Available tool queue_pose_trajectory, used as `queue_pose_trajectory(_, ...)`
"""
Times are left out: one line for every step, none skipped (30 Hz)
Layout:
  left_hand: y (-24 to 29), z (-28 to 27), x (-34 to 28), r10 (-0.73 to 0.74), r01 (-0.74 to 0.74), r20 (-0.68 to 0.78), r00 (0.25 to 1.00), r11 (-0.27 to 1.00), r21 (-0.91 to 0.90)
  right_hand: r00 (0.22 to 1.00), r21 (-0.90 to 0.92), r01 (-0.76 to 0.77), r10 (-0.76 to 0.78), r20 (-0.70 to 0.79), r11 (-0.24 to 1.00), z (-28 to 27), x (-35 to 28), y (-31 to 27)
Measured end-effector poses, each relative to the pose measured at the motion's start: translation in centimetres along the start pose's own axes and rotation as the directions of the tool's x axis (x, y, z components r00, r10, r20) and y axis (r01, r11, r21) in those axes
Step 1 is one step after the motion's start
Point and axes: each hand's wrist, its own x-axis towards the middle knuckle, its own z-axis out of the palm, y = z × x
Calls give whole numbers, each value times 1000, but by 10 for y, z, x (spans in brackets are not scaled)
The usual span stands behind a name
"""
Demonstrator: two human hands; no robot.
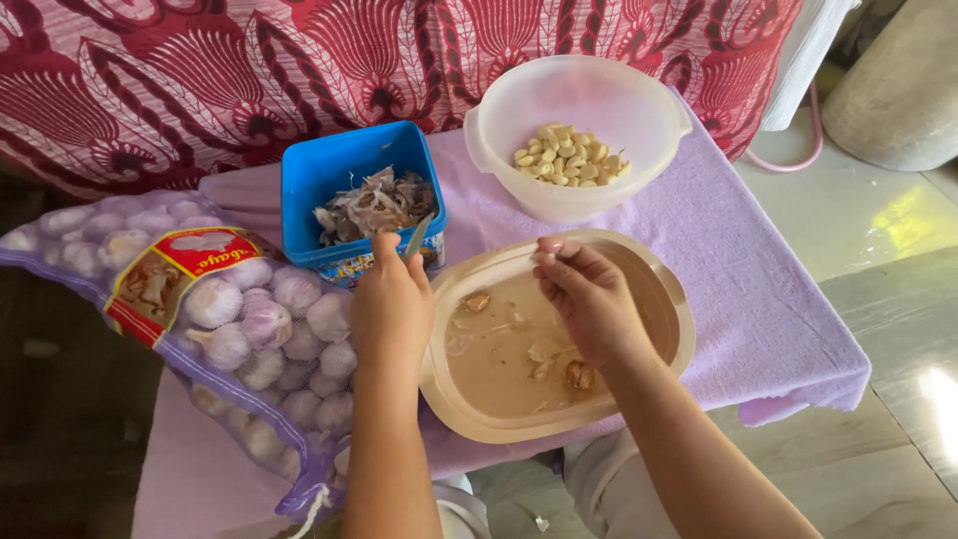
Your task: Peeling individual garlic cloves using a small knife and sorting them into containers.
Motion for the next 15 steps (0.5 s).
queue_pose_trajectory(5, -4, -4, -1, 1, -2, 1000, 1000, -2, 1000, -1, 1, -1, 2, 1000, -6, 14, -7)
queue_pose_trajectory(7, -9, -10, -36, 39, 35, 999, 995, -89, 997, -30, 76, -75, 32, 997, -11, 26, -12)
queue_pose_trajectory(8, -13, -16, -68, 80, 74, 995, 982, -173, 987, -56, 152, -148, 64, 987, -16, 39, -16)
queue_pose_trajectory(10, -15, -24, -78, 90, 79, 994, 981, -170, 989, -58, 140, -137, 64, 988, -12, 50, -32)
queue_pose_trajectory(11, -17, -32, -32, 35, 14, 999, 962, -271, 971, -35, 231, -229, 68, 972, -8, 62, -48)
queue_pose_trajectory(14, -19, -40, 8, -29, -59, 998, 929, -369, 944, -14, 325, -323, 73, 946, -5, 76, -65)
queue_pose_trajectory(13, -15, -40, 0, -21, -56, 998, 929, -370, 946, -18, 319, -316, 76, 948, -5, 85, -79)
queue_pose_trajectory(12, -12, -40, 29, -77, -121, 992, 908, -413, 920, -429, 390, -361, 150, 815, -6, 95, -93)
queue_pose_trajectory(11, -8, -40, 53, -134, -188, 981, 883, -451, 898, -748, 413, -368, 241, 519, -5, 105, -106)
queue_pose_trajectory(12, -8, -40, 42, -127, -191, 981, 881, -455, 898, -749, 417, -363, 251, 514, -4, 106, -102)
queue_pose_trajectory(13, -9, -40, 44, -154, -225, 973, 853, -499, 804, -765, 561, -429, 412, 316, -2, 107, -98)
queue_pose_trajectory(13, -10, -40, 42, -180, -258, 965, 823, -538, 687, -730, 675, -450, 570, 105, 0, 108, -92)
queue_pose_trajectory(13, -9, -42, 29, -171, -260, 965, 824, -540, 686, -725, 680, -441, 579, 105, 6, 95, -71)
queue_pose_trajectory(15, -10, -42, 13, -155, -260, 966, 833, -532, 793, -777, 600, -266, 548, 190, 10, 82, -51)
queue_pose_trajectory(17, -10, -42, -3, -138, -260, 966, 841, -524, 862, -827, 503, -75, 501, 252, 15, 68, -32)
